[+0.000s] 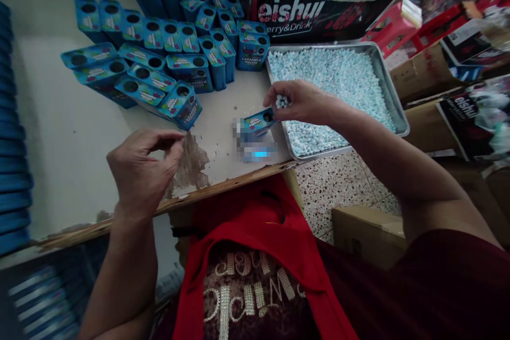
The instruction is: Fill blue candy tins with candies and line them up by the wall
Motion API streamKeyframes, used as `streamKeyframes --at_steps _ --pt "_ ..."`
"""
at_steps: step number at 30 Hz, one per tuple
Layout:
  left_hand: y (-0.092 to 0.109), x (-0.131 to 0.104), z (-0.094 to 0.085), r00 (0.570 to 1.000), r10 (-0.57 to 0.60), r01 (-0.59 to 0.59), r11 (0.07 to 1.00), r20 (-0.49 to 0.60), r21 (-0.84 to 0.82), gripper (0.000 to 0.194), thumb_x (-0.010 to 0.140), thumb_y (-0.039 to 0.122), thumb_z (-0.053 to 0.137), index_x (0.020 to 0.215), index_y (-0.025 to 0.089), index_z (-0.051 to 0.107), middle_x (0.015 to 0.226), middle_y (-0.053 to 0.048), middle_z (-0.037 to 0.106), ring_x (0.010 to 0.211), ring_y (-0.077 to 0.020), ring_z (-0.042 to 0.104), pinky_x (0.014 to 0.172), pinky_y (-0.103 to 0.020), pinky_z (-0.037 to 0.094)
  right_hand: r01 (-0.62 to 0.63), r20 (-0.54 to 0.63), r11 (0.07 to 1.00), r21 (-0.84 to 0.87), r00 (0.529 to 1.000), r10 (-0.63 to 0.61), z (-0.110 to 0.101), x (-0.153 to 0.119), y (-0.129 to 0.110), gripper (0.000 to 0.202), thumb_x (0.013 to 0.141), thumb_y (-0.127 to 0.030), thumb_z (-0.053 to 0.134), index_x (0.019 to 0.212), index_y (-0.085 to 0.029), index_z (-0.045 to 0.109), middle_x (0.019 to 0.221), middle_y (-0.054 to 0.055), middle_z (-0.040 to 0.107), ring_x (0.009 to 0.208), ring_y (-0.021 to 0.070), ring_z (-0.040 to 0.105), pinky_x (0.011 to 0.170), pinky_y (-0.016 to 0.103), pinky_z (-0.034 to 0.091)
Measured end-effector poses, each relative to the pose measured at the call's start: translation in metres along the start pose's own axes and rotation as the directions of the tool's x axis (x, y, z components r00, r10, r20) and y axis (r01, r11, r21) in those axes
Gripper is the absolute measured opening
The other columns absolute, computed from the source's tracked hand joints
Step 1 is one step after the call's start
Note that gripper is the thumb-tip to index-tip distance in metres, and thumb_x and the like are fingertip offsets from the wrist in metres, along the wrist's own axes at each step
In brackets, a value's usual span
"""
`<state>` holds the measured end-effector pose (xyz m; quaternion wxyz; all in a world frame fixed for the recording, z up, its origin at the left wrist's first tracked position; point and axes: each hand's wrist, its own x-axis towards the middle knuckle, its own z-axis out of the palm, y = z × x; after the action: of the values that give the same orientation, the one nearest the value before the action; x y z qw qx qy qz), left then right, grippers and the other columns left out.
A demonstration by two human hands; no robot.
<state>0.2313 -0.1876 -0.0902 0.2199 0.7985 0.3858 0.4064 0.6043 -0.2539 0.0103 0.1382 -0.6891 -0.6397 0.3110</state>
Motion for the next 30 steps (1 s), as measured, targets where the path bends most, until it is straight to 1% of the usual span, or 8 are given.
streamKeyframes --at_steps 4,9,14,18,22,24,27,30 --pt "-0.001 0.001 0.005 1.000 0.013 -0.013 1.000 -0.004 -0.010 0.020 0.101 0.029 0.078 0.101 0.018 0.094 0.094 -0.005 0.091 0.076 -0.0172 0.081 0.075 -0.027 0.061 0.029 -0.005 0.999 -0.028 1.000 -0.029 -0.003 -0.003 -0.007 0.019 0.095 -0.020 0.086 0.113 -0.021 0.093 0.099 0.004 0.084 0.097 0.0250 0.070 0.090 0.039 0.053" --pt "0.001 0.002 0.010 1.000 -0.020 0.020 0.999 0.000 -0.035 0.020 0.101 0.031 0.078 0.099 0.019 0.094 0.095 -0.006 0.091 0.078 -0.0180 0.082 0.076 -0.028 0.063 0.034 -0.071 0.999 -0.013 0.997 -0.035 0.002 -0.009 -0.013 0.024 0.099 -0.031 0.089 0.119 -0.019 0.096 0.101 0.007 0.088 0.099 0.0276 0.075 0.094 0.042 0.059" --pt "0.004 0.003 0.010 0.998 -0.056 0.056 0.998 0.014 -0.031 0.021 0.100 0.036 0.077 0.098 0.023 0.093 0.094 -0.004 0.090 0.077 -0.0185 0.081 0.074 -0.031 0.062 0.086 -0.125 0.991 0.105 0.989 -0.073 0.011 -0.008 -0.006 0.020 0.094 -0.025 0.093 0.113 -0.020 0.098 0.109 0.009 0.091 0.103 0.0276 0.080 0.102 0.044 0.062" --pt "0.009 0.004 0.008 0.991 -0.127 0.127 0.992 0.035 0.010 0.021 0.099 0.039 0.077 0.097 0.024 0.092 0.096 -0.004 0.091 0.080 -0.0200 0.080 0.079 -0.035 0.063 0.066 -0.132 0.957 0.282 0.991 -0.030 0.017 -0.005 0.001 0.018 0.087 -0.021 0.099 0.105 -0.023 0.098 0.107 0.007 0.092 0.104 0.0283 0.082 0.101 0.043 0.066" --pt "0.012 0.005 0.009 0.990 -0.134 0.133 0.991 0.048 0.009 0.022 0.099 0.038 0.077 0.098 0.023 0.093 0.096 -0.005 0.091 0.079 -0.0205 0.080 0.080 -0.036 0.063 -0.006 -0.122 0.881 0.473 0.990 0.072 0.020 -0.010 -0.004 0.023 0.080 -0.023 0.107 0.100 -0.025 0.096 0.101 0.005 0.091 0.108 0.0297 0.082 0.093 0.040 0.068" --pt "0.013 0.005 0.010 0.991 -0.126 0.126 0.992 0.050 0.005 0.022 0.099 0.037 0.078 0.099 0.023 0.094 0.097 -0.005 0.092 0.080 -0.0208 0.080 0.080 -0.036 0.063 -0.048 -0.106 0.834 0.550 0.986 0.127 0.021 -0.013 -0.010 0.024 0.081 -0.023 0.108 0.100 -0.026 0.095 0.102 0.005 0.090 0.107 0.0286 0.082 0.088 0.037 0.068" --pt "0.016 0.008 0.013 0.993 -0.105 0.105 0.994 0.050 0.001 0.020 0.099 0.035 0.078 0.100 0.023 0.094 0.098 -0.005 0.092 0.084 -0.0214 0.083 0.080 -0.035 0.064 -0.082 -0.133 0.740 0.668 0.965 0.227 0.019 -0.015 -0.015 0.017 0.092 -0.021 0.102 0.105 -0.025 0.093 0.104 0.005 0.089 0.095 0.0211 0.077 0.077 0.029 0.065" --pt "0.021 0.012 0.014 0.995 -0.080 0.081 0.997 0.061 -0.018 0.019 0.101 0.033 0.079 0.103 0.022 0.094 0.099 -0.004 0.092 0.086 -0.0211 0.084 0.082 -0.035 0.066 -0.052 -0.200 0.593 0.804 0.914 0.352 0.010 -0.011 0.002 0.007 0.107 -0.021 0.089 0.113 -0.023 0.088 0.100 0.003 0.085 0.080 0.0128 0.066 0.068 0.020 0.059"
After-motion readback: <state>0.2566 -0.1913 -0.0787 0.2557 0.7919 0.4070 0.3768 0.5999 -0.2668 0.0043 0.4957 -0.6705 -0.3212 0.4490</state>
